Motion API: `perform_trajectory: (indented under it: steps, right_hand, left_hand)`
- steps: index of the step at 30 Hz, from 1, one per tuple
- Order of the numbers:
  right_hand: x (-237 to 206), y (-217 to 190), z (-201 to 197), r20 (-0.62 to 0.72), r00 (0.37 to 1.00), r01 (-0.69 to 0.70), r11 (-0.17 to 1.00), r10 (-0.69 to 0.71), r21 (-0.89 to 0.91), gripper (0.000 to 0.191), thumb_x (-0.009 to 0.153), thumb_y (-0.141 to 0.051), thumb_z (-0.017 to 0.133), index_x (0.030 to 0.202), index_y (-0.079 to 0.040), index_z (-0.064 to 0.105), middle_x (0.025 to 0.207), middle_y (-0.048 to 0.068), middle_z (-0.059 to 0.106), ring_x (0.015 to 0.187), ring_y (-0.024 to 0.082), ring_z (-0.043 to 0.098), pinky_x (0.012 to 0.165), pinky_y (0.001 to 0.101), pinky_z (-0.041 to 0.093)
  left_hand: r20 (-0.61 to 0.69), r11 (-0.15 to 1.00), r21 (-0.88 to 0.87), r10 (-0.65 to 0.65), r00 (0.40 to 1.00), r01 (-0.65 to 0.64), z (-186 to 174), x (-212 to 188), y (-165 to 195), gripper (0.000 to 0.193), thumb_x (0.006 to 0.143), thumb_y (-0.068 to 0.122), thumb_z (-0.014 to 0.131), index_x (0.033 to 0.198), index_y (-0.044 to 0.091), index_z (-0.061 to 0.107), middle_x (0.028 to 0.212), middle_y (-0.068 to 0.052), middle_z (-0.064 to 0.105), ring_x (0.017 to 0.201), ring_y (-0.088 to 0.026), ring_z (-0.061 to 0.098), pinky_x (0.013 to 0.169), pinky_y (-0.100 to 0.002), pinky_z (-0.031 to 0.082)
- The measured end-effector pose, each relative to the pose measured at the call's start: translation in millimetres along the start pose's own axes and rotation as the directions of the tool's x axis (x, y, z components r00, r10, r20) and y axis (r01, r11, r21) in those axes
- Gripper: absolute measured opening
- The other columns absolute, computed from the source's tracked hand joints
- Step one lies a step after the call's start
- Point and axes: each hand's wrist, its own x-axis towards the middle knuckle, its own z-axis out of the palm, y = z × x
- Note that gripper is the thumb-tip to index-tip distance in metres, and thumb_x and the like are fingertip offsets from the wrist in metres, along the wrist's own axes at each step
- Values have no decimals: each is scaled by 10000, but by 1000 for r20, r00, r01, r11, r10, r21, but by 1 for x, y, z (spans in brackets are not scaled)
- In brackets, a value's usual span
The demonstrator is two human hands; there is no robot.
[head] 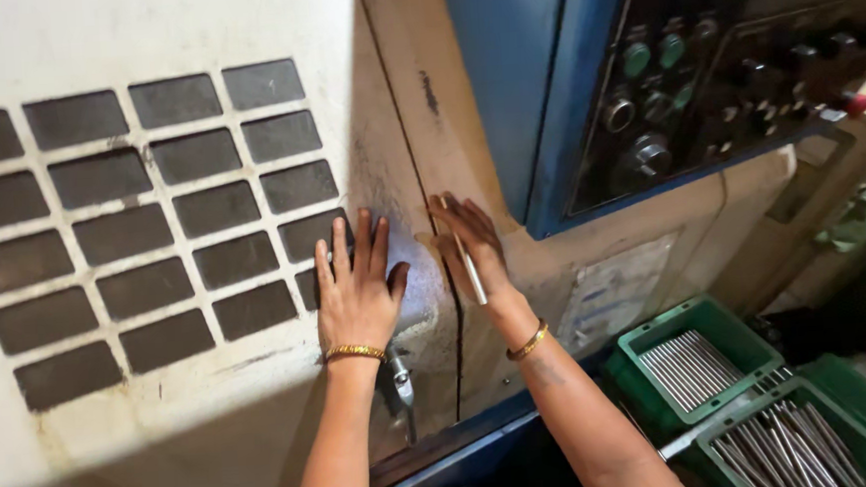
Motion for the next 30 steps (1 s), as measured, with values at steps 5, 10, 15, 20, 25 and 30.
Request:
perform_trajectory:
  steps: [5, 10, 15, 20, 25, 30]
  right_hand:
    - [-3, 8, 0, 1, 1000, -26, 997, 26, 66, 462, 927, -35, 682, 1383, -56, 609, 1447, 138, 629, 1439, 295, 519, 1229, 448, 348]
    - [2, 11, 1, 4, 1000, -18, 999, 17, 32, 452, 916, -61, 726, 1356, -65, 619, 1438, 127, 629, 1432, 289, 518, 1222, 452, 346]
    - [-2, 16, 6, 15, 999, -33, 999, 33, 21, 449, 921, -68, 735, 1355, -61, 619, 1439, 116, 632, 1431, 289, 517, 1229, 467, 334]
    - [-6, 21, 7, 11, 1000, -17, 999, 16, 38, 440, 936, -82, 732, 1359, -62, 614, 1447, 114, 628, 1448, 291, 507, 1239, 462, 335]
    - [-5, 21, 6, 17, 1000, -16, 999, 16, 39, 454, 930, -86, 731, 1367, -56, 612, 1446, 120, 629, 1445, 293, 505, 1241, 467, 327]
    - [-4, 21, 4, 24, 999, -28, 999, 27, 32, 439, 935, -106, 740, 1354, -64, 620, 1444, 122, 627, 1445, 297, 502, 1240, 459, 332]
  left_hand:
    - [-16, 999, -33, -5, 1000, 4, 7, 4, 3, 646, 990, 484, 519, 1553, 175, 447, 1654, -60, 340, 1529, -328, 271, 1237, -530, 202]
    - [0, 997, -73, -16, 1000, 16, 5, 9, 5, 634, 991, 475, 540, 1543, 170, 471, 1651, -56, 351, 1523, -333, 281, 1239, -529, 209]
    - [-12, 997, -81, -13, 1000, 12, 10, 5, 3, 623, 1003, 465, 553, 1546, 166, 485, 1660, -63, 352, 1534, -338, 278, 1245, -525, 210]
    - [-1, 998, -63, -17, 1000, 17, 14, 5, 5, 634, 997, 479, 563, 1549, 177, 490, 1658, -43, 362, 1538, -321, 270, 1250, -525, 200]
    - [5, 997, -71, -29, 1000, 29, 15, 6, 6, 633, 996, 485, 565, 1548, 183, 494, 1662, -36, 362, 1546, -312, 248, 1253, -523, 192]
    - [20, 998, -56, -29, 999, 30, 18, 6, 8, 628, 1003, 484, 561, 1551, 185, 493, 1669, -34, 356, 1554, -309, 240, 1259, -518, 190]
